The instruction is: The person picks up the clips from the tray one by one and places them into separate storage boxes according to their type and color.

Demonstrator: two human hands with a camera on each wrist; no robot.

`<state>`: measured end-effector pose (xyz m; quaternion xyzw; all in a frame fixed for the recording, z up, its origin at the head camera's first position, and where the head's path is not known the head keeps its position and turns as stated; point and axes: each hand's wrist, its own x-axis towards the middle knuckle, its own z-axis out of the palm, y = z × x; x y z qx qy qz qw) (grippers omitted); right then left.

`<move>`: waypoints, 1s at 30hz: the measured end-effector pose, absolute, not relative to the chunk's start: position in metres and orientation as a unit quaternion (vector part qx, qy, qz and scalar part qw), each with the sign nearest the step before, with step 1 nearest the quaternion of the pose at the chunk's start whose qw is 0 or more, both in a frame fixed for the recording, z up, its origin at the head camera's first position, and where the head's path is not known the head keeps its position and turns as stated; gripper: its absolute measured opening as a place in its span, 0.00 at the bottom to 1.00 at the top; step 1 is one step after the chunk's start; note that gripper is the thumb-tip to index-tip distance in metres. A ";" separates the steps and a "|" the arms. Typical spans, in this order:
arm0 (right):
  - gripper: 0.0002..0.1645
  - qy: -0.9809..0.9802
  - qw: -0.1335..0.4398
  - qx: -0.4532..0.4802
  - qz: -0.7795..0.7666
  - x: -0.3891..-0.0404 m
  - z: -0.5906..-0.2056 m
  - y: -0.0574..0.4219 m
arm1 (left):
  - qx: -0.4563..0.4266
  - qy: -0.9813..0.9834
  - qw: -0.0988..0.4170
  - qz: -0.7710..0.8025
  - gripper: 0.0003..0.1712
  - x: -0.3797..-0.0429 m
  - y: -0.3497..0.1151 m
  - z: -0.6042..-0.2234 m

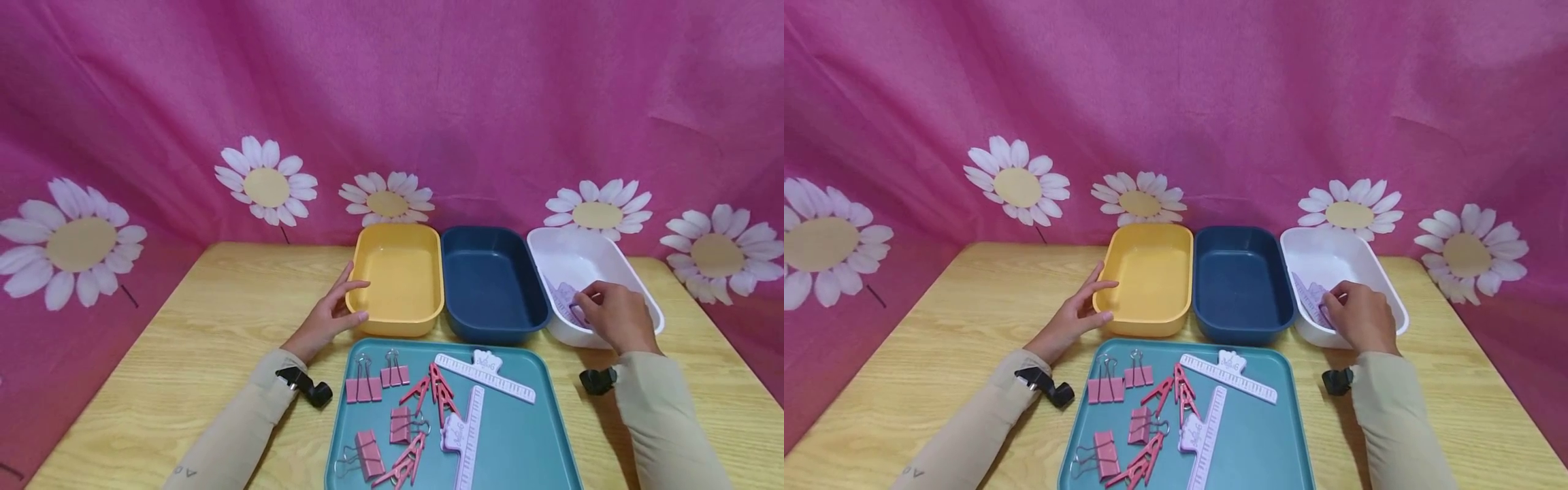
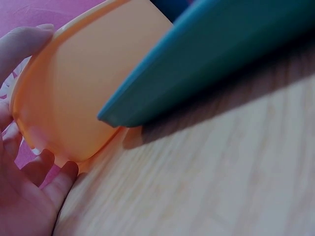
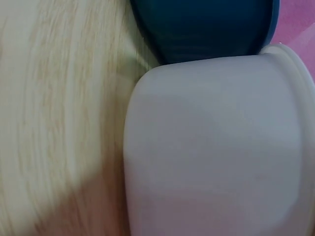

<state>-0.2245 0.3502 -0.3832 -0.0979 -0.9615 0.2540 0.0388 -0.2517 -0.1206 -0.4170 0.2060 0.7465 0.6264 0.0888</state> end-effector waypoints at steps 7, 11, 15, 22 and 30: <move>0.23 -0.962 0.034 -0.104 0.251 -0.225 -0.388 0.349 | 0.210 0.743 0.082 0.629 0.30 -0.258 -0.123 -0.431; 0.24 -0.962 0.025 -0.108 0.249 -0.222 -0.391 0.350 | 0.206 0.748 0.084 0.625 0.29 -0.262 -0.124 -0.443; 0.23 -0.965 0.043 -0.100 0.237 -0.222 -0.391 0.352 | 0.202 0.754 0.080 0.620 0.29 -0.263 -0.123 -0.444; 0.24 -0.965 0.061 -0.092 0.238 -0.222 -0.384 0.352 | 0.211 0.747 0.073 0.627 0.29 -0.266 -0.122 -0.440; 0.25 -0.960 0.092 -0.071 0.256 -0.212 -0.365 0.343 | 0.210 0.747 0.073 0.627 0.29 -0.265 -0.123 -0.438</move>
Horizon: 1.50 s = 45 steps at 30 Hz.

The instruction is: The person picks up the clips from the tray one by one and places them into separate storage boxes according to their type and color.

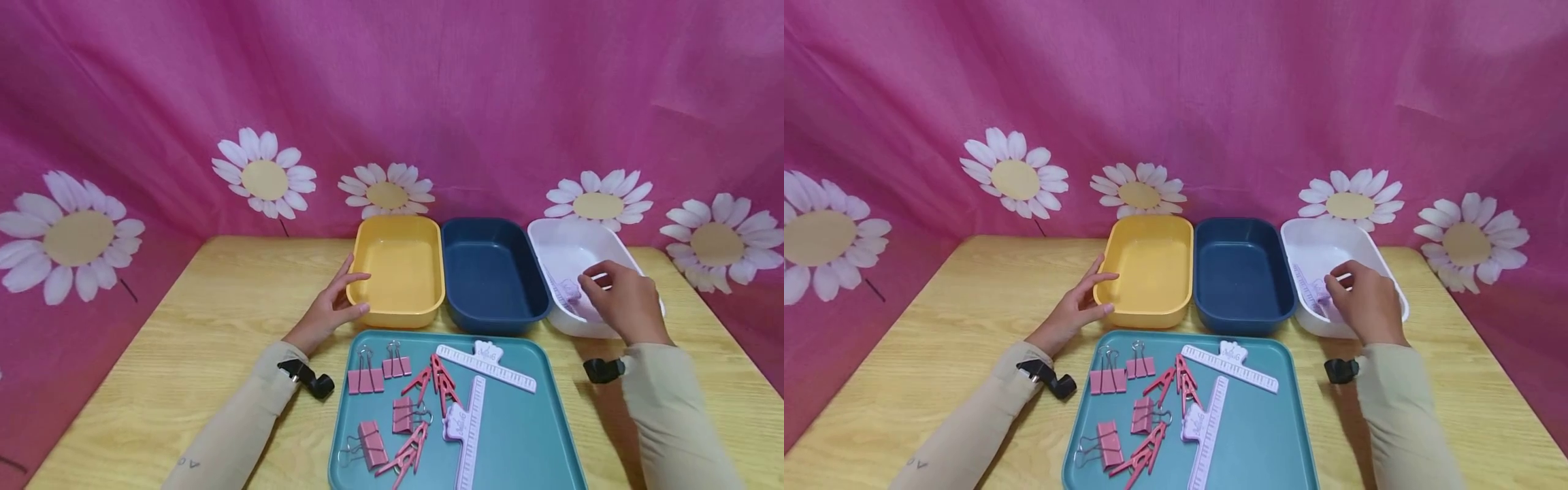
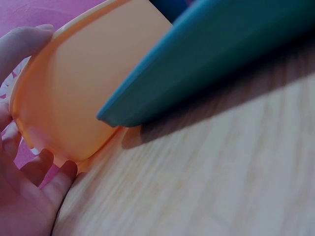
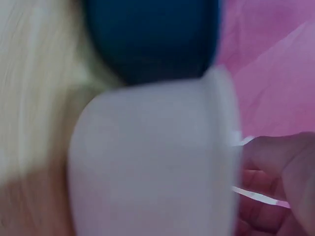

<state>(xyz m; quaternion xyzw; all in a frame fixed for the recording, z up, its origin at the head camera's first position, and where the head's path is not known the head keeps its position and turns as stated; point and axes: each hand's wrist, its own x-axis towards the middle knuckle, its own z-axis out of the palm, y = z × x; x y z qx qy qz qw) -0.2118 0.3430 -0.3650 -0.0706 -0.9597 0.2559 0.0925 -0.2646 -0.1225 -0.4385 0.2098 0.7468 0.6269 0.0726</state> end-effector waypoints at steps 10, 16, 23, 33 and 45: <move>0.23 -0.949 0.127 0.042 0.287 -0.191 -0.337 0.322 | 0.208 0.747 0.080 0.626 0.30 -0.262 -0.122 -0.436; 0.21 -0.943 0.114 0.087 0.300 -0.178 -0.325 0.302 | 0.218 0.743 0.075 0.628 0.30 -0.264 -0.121 -0.439; 0.17 -0.927 0.060 0.148 0.340 -0.161 -0.330 0.272 | 0.219 0.743 0.076 0.627 0.29 -0.264 -0.122 -0.441; 0.21 -0.937 -0.079 0.187 0.286 -0.160 -0.347 0.259 | 0.213 0.743 0.071 0.630 0.30 -0.266 -0.123 -0.440; 0.23 -0.945 -0.154 0.162 0.240 -0.167 -0.370 0.246 | 0.210 0.747 0.073 0.627 0.31 -0.264 -0.123 -0.439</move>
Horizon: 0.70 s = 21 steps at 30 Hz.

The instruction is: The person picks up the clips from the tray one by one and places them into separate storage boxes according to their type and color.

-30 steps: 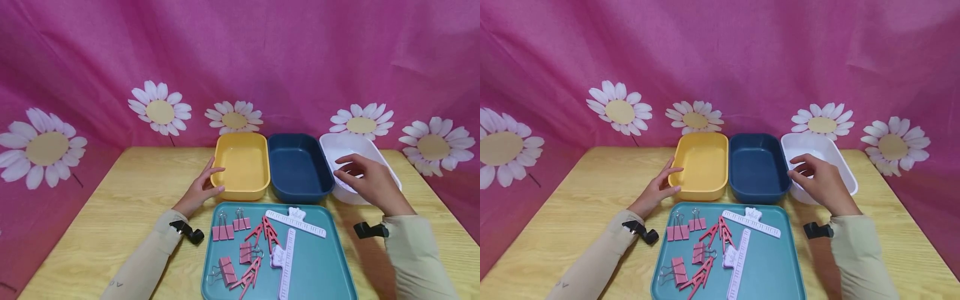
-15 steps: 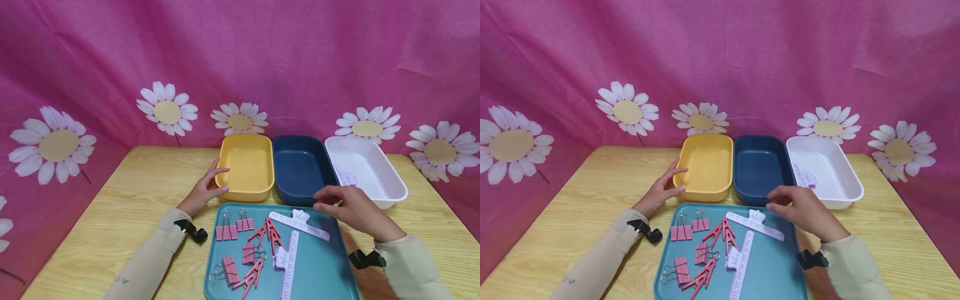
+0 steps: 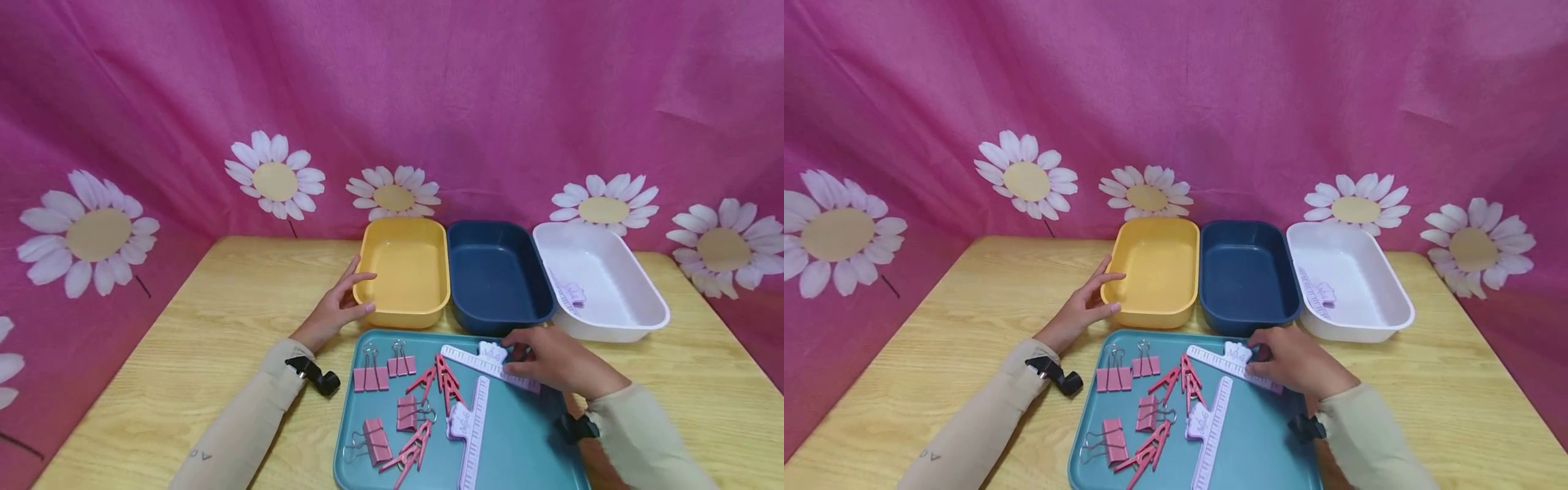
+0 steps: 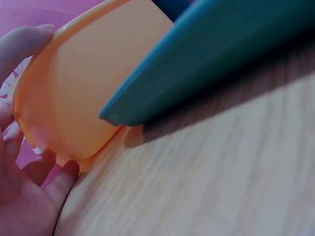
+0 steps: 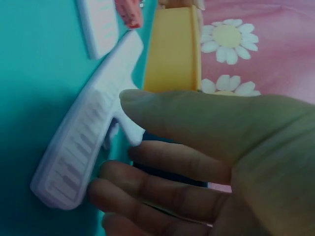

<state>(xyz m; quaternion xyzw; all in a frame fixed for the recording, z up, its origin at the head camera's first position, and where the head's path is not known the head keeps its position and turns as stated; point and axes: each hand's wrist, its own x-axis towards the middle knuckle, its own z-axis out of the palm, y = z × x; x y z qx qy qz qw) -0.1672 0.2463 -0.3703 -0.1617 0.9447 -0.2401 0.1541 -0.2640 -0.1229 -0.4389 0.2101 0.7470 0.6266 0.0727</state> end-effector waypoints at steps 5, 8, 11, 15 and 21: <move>0.20 0.951 0.135 -0.156 -0.231 -0.168 -0.376 0.243 | 0.207 0.750 0.075 0.624 0.29 -0.264 -0.123 -0.439; 0.17 0.953 0.115 -0.162 -0.229 -0.168 -0.379 0.242 | 0.204 0.751 0.078 0.623 0.29 -0.263 -0.123 -0.439; 0.15 0.955 0.094 -0.172 -0.224 -0.168 -0.381 0.240 | 0.205 0.748 0.077 0.626 0.30 -0.264 -0.123 -0.438; 0.14 0.956 0.084 -0.173 -0.222 -0.170 -0.380 0.239 | 0.212 0.745 0.072 0.628 0.30 -0.266 -0.123 -0.436; 0.09 0.956 0.095 -0.166 -0.224 -0.171 -0.381 0.240 | 0.206 0.753 0.077 0.620 0.30 -0.268 -0.123 -0.438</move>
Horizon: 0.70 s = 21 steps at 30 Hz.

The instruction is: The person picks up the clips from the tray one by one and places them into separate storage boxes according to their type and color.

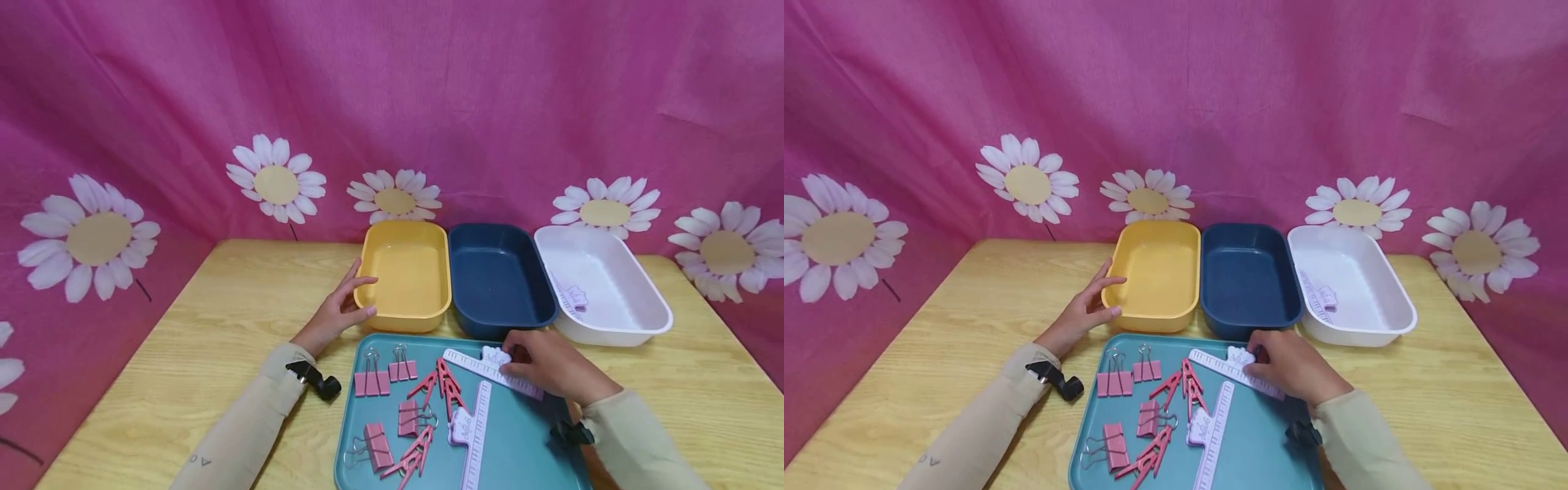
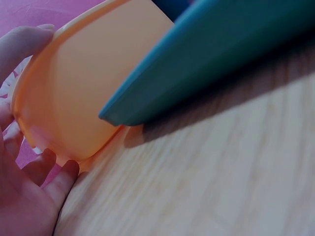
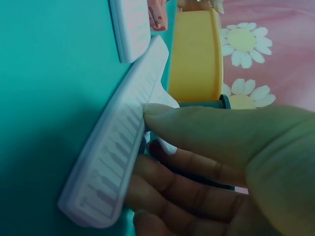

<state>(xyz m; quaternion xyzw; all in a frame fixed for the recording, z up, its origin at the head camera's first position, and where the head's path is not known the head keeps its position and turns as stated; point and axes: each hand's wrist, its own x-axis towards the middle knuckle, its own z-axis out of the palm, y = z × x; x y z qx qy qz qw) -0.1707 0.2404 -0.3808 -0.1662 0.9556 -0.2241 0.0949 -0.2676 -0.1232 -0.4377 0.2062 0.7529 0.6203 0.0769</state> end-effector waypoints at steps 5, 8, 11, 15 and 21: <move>0.04 0.950 0.096 -0.173 -0.240 -0.170 -0.379 0.244 | 0.204 0.750 0.076 0.625 0.30 -0.266 -0.122 -0.438; 0.02 0.945 0.097 -0.186 -0.252 -0.171 -0.377 0.245 | 0.207 0.746 0.076 0.628 0.30 -0.266 -0.123 -0.437; 0.02 0.940 0.105 -0.190 -0.263 -0.170 -0.374 0.247 | 0.206 0.746 0.080 0.629 0.30 -0.266 -0.123 -0.438; 0.02 0.934 0.110 -0.199 -0.276 -0.169 -0.371 0.250 | 0.207 0.745 0.083 0.629 0.31 -0.264 -0.123 -0.439; 0.03 0.925 0.114 -0.214 -0.292 -0.165 -0.363 0.251 | 0.207 0.748 0.073 0.627 0.29 -0.264 -0.122 -0.440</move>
